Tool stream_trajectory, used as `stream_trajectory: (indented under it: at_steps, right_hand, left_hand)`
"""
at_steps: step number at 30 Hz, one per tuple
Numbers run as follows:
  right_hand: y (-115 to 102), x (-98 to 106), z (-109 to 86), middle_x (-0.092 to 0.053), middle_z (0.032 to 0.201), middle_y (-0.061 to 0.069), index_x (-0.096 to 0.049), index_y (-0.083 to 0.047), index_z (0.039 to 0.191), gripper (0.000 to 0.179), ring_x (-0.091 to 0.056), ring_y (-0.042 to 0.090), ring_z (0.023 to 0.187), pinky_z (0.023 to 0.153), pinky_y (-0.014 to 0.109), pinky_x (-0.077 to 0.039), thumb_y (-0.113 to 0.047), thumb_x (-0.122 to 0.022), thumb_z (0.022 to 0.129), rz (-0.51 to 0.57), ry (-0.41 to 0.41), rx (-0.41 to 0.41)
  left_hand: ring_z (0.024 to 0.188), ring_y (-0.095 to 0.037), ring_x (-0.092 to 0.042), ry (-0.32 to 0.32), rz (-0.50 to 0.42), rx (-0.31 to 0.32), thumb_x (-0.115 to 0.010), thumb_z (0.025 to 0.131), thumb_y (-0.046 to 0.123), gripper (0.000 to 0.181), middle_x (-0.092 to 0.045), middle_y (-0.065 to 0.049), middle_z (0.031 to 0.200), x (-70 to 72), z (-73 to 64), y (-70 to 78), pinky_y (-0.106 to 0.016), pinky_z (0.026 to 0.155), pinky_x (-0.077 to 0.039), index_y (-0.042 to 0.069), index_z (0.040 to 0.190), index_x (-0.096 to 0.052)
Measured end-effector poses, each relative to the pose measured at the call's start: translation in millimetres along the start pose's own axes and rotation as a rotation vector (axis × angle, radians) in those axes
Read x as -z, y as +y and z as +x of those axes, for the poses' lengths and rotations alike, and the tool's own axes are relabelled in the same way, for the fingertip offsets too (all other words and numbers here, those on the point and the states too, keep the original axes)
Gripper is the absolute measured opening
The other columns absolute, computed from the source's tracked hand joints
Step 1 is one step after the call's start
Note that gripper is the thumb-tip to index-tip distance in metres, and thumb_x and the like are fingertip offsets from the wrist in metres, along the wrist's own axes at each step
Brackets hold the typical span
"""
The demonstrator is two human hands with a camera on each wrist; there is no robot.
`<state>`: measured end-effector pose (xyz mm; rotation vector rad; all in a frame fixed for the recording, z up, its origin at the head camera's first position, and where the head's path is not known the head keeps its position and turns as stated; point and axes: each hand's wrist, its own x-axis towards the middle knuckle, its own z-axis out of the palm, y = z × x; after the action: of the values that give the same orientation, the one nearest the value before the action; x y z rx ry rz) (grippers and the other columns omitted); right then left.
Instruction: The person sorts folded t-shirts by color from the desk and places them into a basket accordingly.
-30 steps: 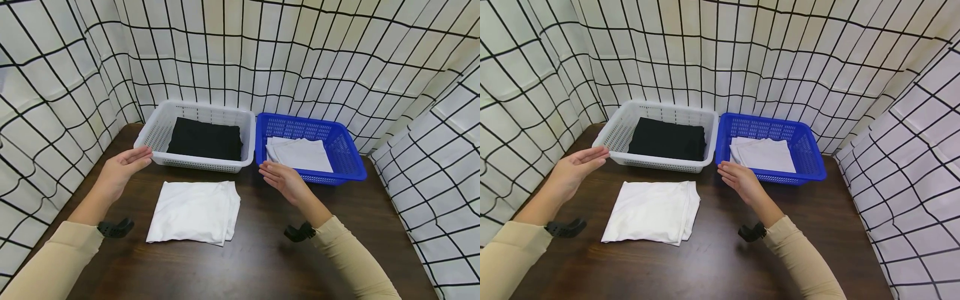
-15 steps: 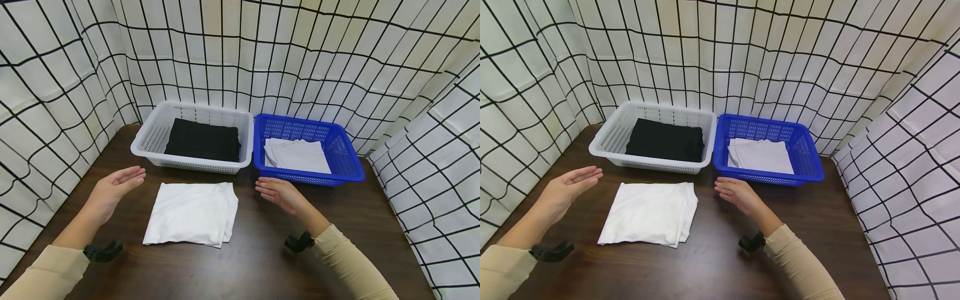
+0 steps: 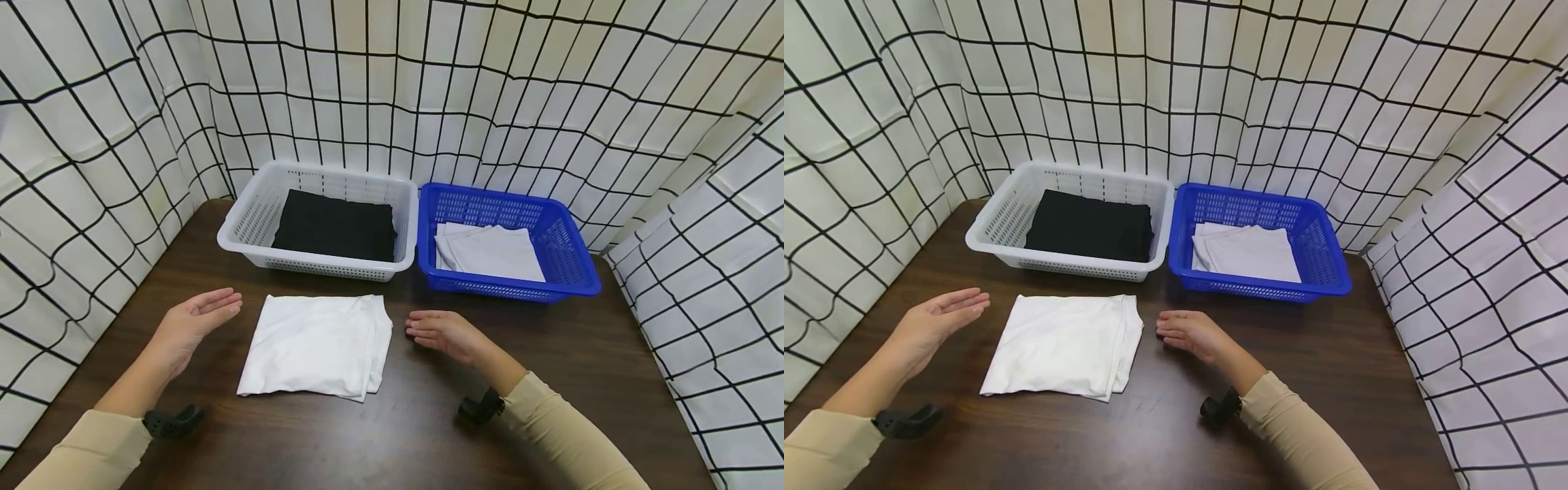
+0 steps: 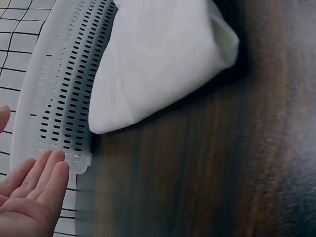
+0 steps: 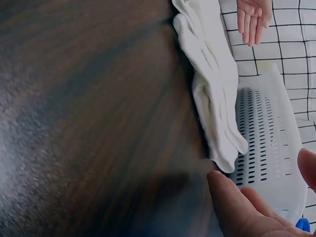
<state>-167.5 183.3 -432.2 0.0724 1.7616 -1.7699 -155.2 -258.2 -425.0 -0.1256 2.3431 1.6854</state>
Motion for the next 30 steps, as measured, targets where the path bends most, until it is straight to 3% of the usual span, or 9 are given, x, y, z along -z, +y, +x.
stream_trajectory:
  at_steps: [4,7,10,14,19,26,30]
  right_hand:
    - [3,0,0.9,-0.047,0.149,0.026,-0.037,0.008,0.148,0.050,-0.050,0.035,0.137,0.113,0.044,-0.040,-0.010,-0.049,0.103,0.006,-0.021,-0.027]
    - [6,-1,3.0,-0.047,0.149,0.026,-0.036,0.008,0.148,0.050,-0.050,0.034,0.137,0.115,0.046,-0.039,-0.011,-0.049,0.104,0.012,-0.037,-0.044]
    - [9,-3,4.4,-0.048,0.148,0.026,-0.037,0.008,0.148,0.050,-0.052,0.032,0.136,0.115,0.046,-0.038,-0.011,-0.049,0.104,0.024,-0.037,-0.052]
    - [13,-7,5.6,-0.050,0.146,0.026,-0.038,0.008,0.147,0.049,-0.054,0.031,0.134,0.115,0.046,-0.039,-0.010,-0.049,0.104,0.040,-0.041,-0.062]
    - [16,-10,6.6,-0.054,0.143,0.025,-0.039,0.008,0.146,0.048,-0.062,0.025,0.126,0.112,0.044,-0.043,-0.010,-0.051,0.103,0.050,-0.048,-0.076]
    - [17,-13,9.5,-0.056,0.141,0.024,-0.037,0.007,0.148,0.050,-0.067,0.019,0.117,0.110,0.043,-0.045,-0.011,-0.050,0.103,0.079,-0.038,-0.106]
    - [17,-14,11.9,-0.055,0.142,0.024,-0.034,0.007,0.149,0.050,-0.064,0.023,0.122,0.112,0.044,-0.043,-0.010,-0.048,0.104,0.095,-0.030,-0.116]
  left_hand:
    - [0.100,0.023,-0.055,-0.022,0.037,0.027,-0.060,0.097,0.046,0.081,-0.059,0.002,0.143,-2.9,0.4,-5.6,-0.056,0.116,-0.029,-0.001,0.154,-0.028]
    - [0.100,0.024,-0.053,-0.043,0.064,0.053,-0.057,0.098,0.047,0.080,-0.043,-0.019,0.154,-5.4,0.7,-11.4,-0.052,0.115,-0.032,-0.002,0.155,-0.027]
    - [0.099,0.025,-0.052,-0.060,0.076,0.073,-0.056,0.099,0.046,0.080,-0.038,-0.024,0.155,-7.8,0.8,-17.3,-0.046,0.113,-0.035,-0.002,0.155,-0.025]
    - [0.098,0.025,-0.052,-0.065,0.051,0.092,-0.057,0.099,0.044,0.079,-0.037,-0.024,0.155,-10.3,0.4,-22.4,-0.031,0.107,-0.045,-0.004,0.154,-0.026]
    - [0.097,0.022,-0.055,-0.062,-0.016,0.090,-0.059,0.099,0.039,0.078,-0.045,-0.022,0.151,-11.7,0.6,-26.3,-0.006,0.088,-0.050,-0.008,0.152,-0.026]
    - [0.098,0.018,-0.059,-0.075,-0.069,0.096,-0.059,0.100,0.036,0.077,-0.053,-0.020,0.146,-14.2,2.0,-29.0,-0.009,0.086,-0.053,-0.011,0.151,-0.026]
    - [0.098,0.016,-0.060,-0.073,-0.103,0.096,-0.060,0.100,0.034,0.077,-0.064,-0.002,0.132,-14.3,2.7,-30.5,-0.009,0.086,-0.053,-0.012,0.151,-0.025]
